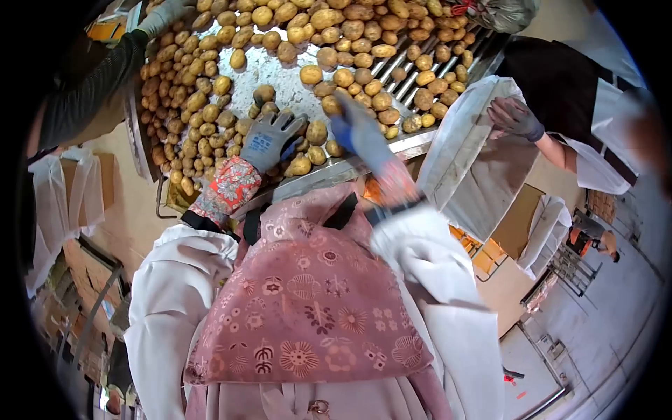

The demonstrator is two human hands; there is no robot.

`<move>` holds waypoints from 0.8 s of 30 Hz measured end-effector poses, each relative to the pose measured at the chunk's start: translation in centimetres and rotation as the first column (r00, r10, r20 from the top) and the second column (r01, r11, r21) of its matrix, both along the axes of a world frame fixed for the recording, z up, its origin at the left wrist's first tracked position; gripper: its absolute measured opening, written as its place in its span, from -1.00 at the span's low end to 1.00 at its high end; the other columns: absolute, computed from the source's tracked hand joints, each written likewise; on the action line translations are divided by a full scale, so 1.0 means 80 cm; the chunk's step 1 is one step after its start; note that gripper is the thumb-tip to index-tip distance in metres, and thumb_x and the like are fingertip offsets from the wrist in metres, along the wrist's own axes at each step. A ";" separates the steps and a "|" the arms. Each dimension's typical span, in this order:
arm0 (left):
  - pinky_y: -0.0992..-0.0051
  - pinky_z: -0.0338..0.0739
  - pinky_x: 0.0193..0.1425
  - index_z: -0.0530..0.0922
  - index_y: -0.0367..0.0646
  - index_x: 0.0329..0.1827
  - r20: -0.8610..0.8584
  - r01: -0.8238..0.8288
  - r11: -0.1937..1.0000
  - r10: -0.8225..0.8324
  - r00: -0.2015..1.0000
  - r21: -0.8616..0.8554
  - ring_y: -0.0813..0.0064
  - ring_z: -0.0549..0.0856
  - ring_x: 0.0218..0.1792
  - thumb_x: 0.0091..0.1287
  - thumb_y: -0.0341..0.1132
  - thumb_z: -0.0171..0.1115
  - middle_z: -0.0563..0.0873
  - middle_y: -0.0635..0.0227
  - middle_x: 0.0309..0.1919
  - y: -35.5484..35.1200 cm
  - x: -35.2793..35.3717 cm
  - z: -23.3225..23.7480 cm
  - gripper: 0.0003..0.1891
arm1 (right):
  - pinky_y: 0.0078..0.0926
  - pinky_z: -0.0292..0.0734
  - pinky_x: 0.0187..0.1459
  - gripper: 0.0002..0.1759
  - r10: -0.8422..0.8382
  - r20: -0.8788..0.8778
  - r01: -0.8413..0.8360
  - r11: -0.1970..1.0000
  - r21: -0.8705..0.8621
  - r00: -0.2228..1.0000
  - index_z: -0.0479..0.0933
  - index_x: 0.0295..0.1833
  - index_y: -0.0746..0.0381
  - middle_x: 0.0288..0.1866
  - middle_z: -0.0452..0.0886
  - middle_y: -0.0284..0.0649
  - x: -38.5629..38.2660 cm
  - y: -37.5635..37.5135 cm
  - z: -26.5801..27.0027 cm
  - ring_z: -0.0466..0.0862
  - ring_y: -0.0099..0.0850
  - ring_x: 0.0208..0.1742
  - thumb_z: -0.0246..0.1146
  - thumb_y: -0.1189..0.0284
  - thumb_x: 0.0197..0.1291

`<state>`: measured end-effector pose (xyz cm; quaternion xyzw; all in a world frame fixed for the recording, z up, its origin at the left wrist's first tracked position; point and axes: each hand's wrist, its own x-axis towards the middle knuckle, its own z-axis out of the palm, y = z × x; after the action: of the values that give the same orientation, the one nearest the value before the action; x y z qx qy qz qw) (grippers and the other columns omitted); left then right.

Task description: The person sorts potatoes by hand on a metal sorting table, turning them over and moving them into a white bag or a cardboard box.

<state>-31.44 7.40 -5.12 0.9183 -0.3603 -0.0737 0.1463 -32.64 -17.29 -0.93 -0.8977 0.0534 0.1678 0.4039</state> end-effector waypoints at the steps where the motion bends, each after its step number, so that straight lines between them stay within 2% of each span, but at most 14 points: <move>1: 0.12 0.57 0.05 0.50 0.16 0.34 -0.050 0.031 0.992 -0.025 0.998 0.125 0.16 0.59 0.12 0.25 -0.18 0.27 0.54 0.31 0.20 0.010 0.001 0.010 -0.47 | -0.18 0.60 0.10 -0.42 0.087 -0.058 -0.095 0.984 -0.148 0.995 0.40 0.42 0.13 0.13 0.59 0.05 0.020 0.036 -0.020 0.68 -0.02 0.13 0.23 0.18 0.35; 4: 0.17 0.57 0.10 0.49 0.23 0.37 -0.172 0.044 0.967 -0.001 0.985 0.250 0.18 0.60 0.15 0.29 -0.33 0.18 0.53 0.29 0.31 0.045 -0.003 0.035 -0.47 | 0.08 0.52 0.20 -0.46 0.234 -0.150 -0.270 0.913 -0.306 0.961 0.47 0.26 0.15 0.18 0.53 0.24 0.050 0.117 -0.059 0.61 0.21 0.16 0.24 0.09 0.27; 6: 0.19 0.57 0.08 0.51 0.20 0.35 -0.139 0.041 0.949 0.003 0.990 0.313 0.19 0.60 0.13 0.28 -0.33 0.18 0.53 0.31 0.30 0.068 -0.017 0.041 -0.48 | 0.01 0.55 0.18 -0.48 0.325 -0.092 -0.338 0.896 -0.289 0.941 0.45 0.24 0.18 0.14 0.54 0.19 0.059 0.135 -0.071 0.63 0.18 0.12 0.29 0.15 0.25; 8: 0.22 0.59 0.03 0.52 0.21 0.34 -0.184 0.051 0.923 0.022 0.983 0.380 0.20 0.62 0.08 0.21 -0.32 0.25 0.51 0.30 0.32 0.089 -0.027 0.041 -0.44 | -0.10 0.62 0.05 -0.52 0.158 -0.389 -0.046 0.958 0.282 0.908 0.45 0.22 0.17 0.09 0.56 0.09 0.080 0.138 -0.044 0.67 0.02 0.03 0.33 0.26 0.23; 10: 0.22 0.62 0.01 0.53 0.20 0.32 -0.286 0.024 0.917 0.099 0.953 0.398 0.18 0.64 0.06 0.16 -0.29 0.31 0.49 0.26 0.35 0.108 -0.042 0.044 -0.43 | -0.28 0.65 -0.23 -0.74 0.290 0.277 -0.399 0.722 0.565 0.916 0.63 -0.16 0.16 -0.19 0.66 -0.07 0.078 0.075 -0.114 0.73 -0.30 -0.24 0.38 0.21 0.19; 12: 0.26 0.66 -0.08 0.55 0.22 0.27 -0.192 -0.013 0.925 0.092 0.977 0.379 0.24 0.69 -0.01 0.30 -0.34 0.20 0.52 0.32 0.30 0.126 -0.060 0.032 -0.55 | -0.23 0.65 -0.21 -0.69 0.150 -0.396 -0.116 0.987 0.110 0.906 0.63 -0.08 0.09 -0.14 0.68 -0.07 0.070 0.061 0.005 0.76 -0.22 -0.17 0.35 0.14 0.18; 14: 0.24 0.66 -0.05 0.56 0.17 0.22 -0.255 -0.033 0.916 0.146 0.956 0.400 0.19 0.71 -0.02 0.31 -0.33 0.20 0.49 0.25 0.34 0.124 -0.063 0.023 -0.61 | -0.21 0.66 -0.13 -0.51 0.588 -0.348 -0.666 0.726 -0.171 0.730 0.59 0.14 0.06 0.03 0.67 0.00 0.036 0.065 0.021 0.75 -0.11 -0.04 0.30 0.03 0.18; 16: 0.15 0.65 0.03 0.55 0.04 0.24 -0.387 -0.121 0.941 0.244 0.889 0.316 0.05 0.71 -0.02 0.22 -0.27 0.29 0.44 0.09 0.39 0.124 -0.054 0.013 -0.53 | -0.21 0.64 -0.05 -0.36 0.776 -0.259 -0.811 0.499 -0.306 0.575 0.49 0.32 0.13 -0.05 0.72 0.05 -0.024 0.075 0.008 0.75 -0.05 -0.04 0.30 0.06 0.18; 18: 0.13 0.63 0.01 0.54 -0.04 0.20 -0.378 -0.189 0.949 0.276 0.884 0.252 0.00 0.72 -0.06 0.31 -0.18 0.27 0.58 0.00 0.20 0.131 -0.043 0.006 -0.60 | -0.20 0.64 -0.05 -0.36 0.763 -0.260 -0.806 0.553 -0.210 0.591 0.49 0.34 0.11 -0.08 0.73 0.02 -0.040 0.104 -0.027 0.75 -0.09 -0.05 0.31 0.06 0.20; 20: 0.14 0.60 -0.03 0.57 -0.11 0.09 -0.579 -0.268 0.946 0.324 0.748 0.183 -0.03 0.73 -0.13 0.39 -0.05 0.25 0.69 -0.01 -0.08 0.125 -0.020 0.027 -0.63 | -0.19 0.64 -0.05 -0.37 0.755 -0.273 -0.799 0.590 -0.111 0.596 0.49 0.35 0.10 -0.12 0.73 0.00 -0.034 0.117 -0.028 0.76 -0.12 -0.05 0.31 0.06 0.22; 21: 0.12 0.57 -0.08 0.60 -0.13 0.03 -0.565 -0.358 0.930 0.339 0.752 0.082 -0.06 0.72 -0.18 0.42 0.04 0.23 0.72 0.01 -0.24 0.124 -0.015 0.026 -0.59 | -0.20 0.65 -0.06 -0.38 0.597 -0.394 -0.588 0.793 0.159 0.698 0.49 0.33 0.10 -0.12 0.74 -0.04 -0.027 0.120 -0.020 0.76 -0.17 -0.06 0.30 0.03 0.24; 22: 0.11 0.59 -0.03 0.61 -0.13 -0.06 -0.577 -0.470 0.875 0.328 0.748 -0.112 -0.05 0.71 -0.09 0.35 0.06 0.26 0.71 0.02 -0.11 0.105 -0.006 0.064 -0.59 | -0.20 0.65 -0.07 -0.39 0.435 -0.547 -0.262 0.893 0.367 0.715 0.50 0.31 0.10 -0.12 0.74 -0.09 -0.020 0.124 -0.015 0.76 -0.22 -0.06 0.30 0.00 0.25; 23: 0.16 0.60 0.01 0.62 -0.11 0.02 -0.653 -0.561 0.813 0.342 0.675 -0.154 -0.02 0.71 -0.06 0.35 0.06 0.27 0.71 0.02 -0.08 0.087 -0.001 0.092 -0.57 | -0.29 0.65 -0.08 -0.41 0.453 -0.658 0.235 0.687 0.688 0.601 0.51 0.28 0.12 -0.16 0.73 -0.19 -0.020 0.118 -0.032 0.75 -0.29 -0.13 0.25 -0.05 0.32; 24: 0.20 0.61 0.05 0.62 -0.09 0.08 -0.646 -0.618 0.710 0.303 0.700 -0.337 0.02 0.72 -0.06 0.35 0.03 0.27 0.71 0.04 -0.08 0.065 -0.003 0.096 -0.58 | -0.35 0.61 0.04 -0.53 0.049 -0.731 0.533 0.651 0.540 0.681 0.54 0.24 0.10 -0.15 0.72 -0.25 -0.034 0.119 0.023 0.71 -0.29 -0.07 0.20 0.06 0.38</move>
<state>-31.66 12.59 2.59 0.8408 -0.0550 -0.1888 0.5045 -35.32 -7.79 0.94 -0.5159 0.2600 0.4347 0.6909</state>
